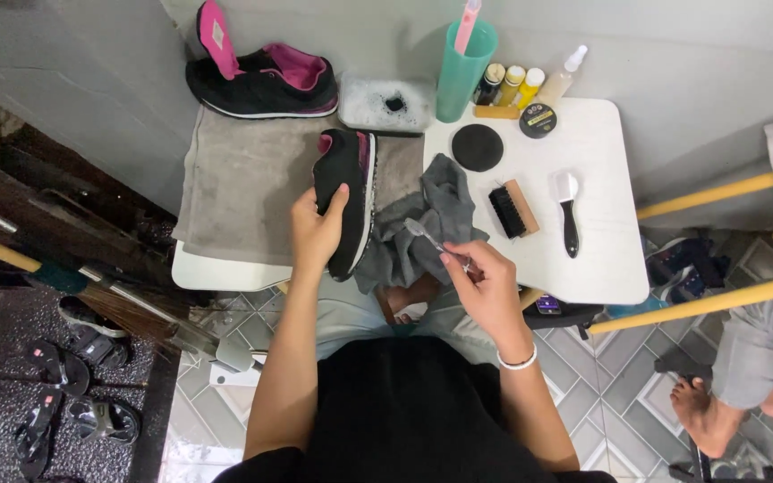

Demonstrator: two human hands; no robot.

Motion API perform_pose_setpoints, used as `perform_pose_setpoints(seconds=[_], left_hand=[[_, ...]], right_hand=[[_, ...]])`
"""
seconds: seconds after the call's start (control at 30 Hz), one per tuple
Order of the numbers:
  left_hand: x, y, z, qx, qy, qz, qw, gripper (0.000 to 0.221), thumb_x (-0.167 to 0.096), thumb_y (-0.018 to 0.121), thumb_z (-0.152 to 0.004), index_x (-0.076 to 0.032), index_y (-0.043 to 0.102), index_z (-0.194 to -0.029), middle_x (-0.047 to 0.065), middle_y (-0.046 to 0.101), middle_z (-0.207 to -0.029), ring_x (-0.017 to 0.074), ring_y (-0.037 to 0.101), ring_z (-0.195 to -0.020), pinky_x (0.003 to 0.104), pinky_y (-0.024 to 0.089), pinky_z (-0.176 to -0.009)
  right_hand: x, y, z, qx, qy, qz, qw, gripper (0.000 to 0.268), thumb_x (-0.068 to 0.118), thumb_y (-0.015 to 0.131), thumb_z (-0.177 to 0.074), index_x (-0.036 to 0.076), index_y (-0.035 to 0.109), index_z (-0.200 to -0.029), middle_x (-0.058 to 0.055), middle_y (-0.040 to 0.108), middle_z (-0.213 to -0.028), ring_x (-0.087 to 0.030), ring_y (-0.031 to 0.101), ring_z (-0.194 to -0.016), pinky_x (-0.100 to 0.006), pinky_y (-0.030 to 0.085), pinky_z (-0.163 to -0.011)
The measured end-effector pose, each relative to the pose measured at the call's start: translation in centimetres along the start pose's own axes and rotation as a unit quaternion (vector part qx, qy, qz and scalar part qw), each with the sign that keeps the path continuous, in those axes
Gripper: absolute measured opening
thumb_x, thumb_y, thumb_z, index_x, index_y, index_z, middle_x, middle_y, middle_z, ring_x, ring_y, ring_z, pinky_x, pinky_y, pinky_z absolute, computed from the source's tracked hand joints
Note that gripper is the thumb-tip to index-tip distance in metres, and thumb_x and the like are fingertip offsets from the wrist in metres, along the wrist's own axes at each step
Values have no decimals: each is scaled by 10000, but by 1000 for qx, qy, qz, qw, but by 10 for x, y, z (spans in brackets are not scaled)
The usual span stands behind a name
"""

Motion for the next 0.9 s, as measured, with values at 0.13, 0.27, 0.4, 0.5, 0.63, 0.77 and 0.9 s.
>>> perform_pose_setpoints(seconds=[0.13,0.27,0.4,0.5,0.63,0.77,0.9], left_hand=[[7,1,2,0,4,1,1000,340,-359,724,-1004,-29,766,-1077,179,772,-987,236,741,-936,412,606,-721],[-5,-1,-2,-7,11,-8,1000,350,-366,696,-1022,-29,757,-1095,194,766,-1019,245,725,-993,414,592,-748],[4,-1,-6,-6,0,-6,1000,311,-366,684,-1031,-66,762,-1015,119,762,-944,177,689,-898,363,572,-723],[-6,-2,-6,-7,10,-12,1000,300,-358,685,-1035,-81,762,-947,76,749,-855,134,656,-810,322,548,-663],[-10,-3,-6,-10,21,-16,1000,305,-355,675,-1044,-99,752,-898,58,738,-809,119,631,-769,307,529,-630],[13,-6,-16,-17,23,-23,999,323,-354,683,-1047,-80,749,-888,60,731,-785,114,607,-745,310,518,-613],[-12,-5,-10,-19,-1,-28,999,351,-372,684,-1037,-134,706,-780,-8,664,-666,76,541,-615,238,443,-520]], right_hand=[[-5,2,-3,4,17,-13,1000,77,53,721,-954,-6,764,-976,-169,706,-698,-108,523,-509,-251,423,-437],[-19,4,-7,12,26,-27,999,84,52,716,-959,-18,756,-985,-187,711,-736,-142,596,-569,-260,472,-463],[-32,8,-12,21,26,-37,999,86,45,724,-949,-24,761,-985,-187,717,-739,-187,657,-587,-263,508,-469],[-37,10,-16,23,30,-48,998,94,48,727,-950,-29,762,-989,-181,714,-735,-195,671,-595,-264,524,-474],[-36,10,-22,19,23,-49,998,91,32,746,-929,-37,760,-987,-180,690,-703,-188,640,-573,-287,513,-471],[-34,9,-28,15,20,-52,998,90,46,723,-952,-14,760,-1008,-154,656,-675,-134,577,-558,-251,467,-457],[-35,5,-32,0,25,-51,998,81,33,720,-952,-14,760,-1004,-147,642,-668,-122,543,-549,-255,455,-455]])
Point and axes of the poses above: each hand's wrist, its own z-axis away from the middle knuckle, its own y-axis out of the palm, x = y × z, the point moved 10 cm from there along -z, towards the middle knuckle
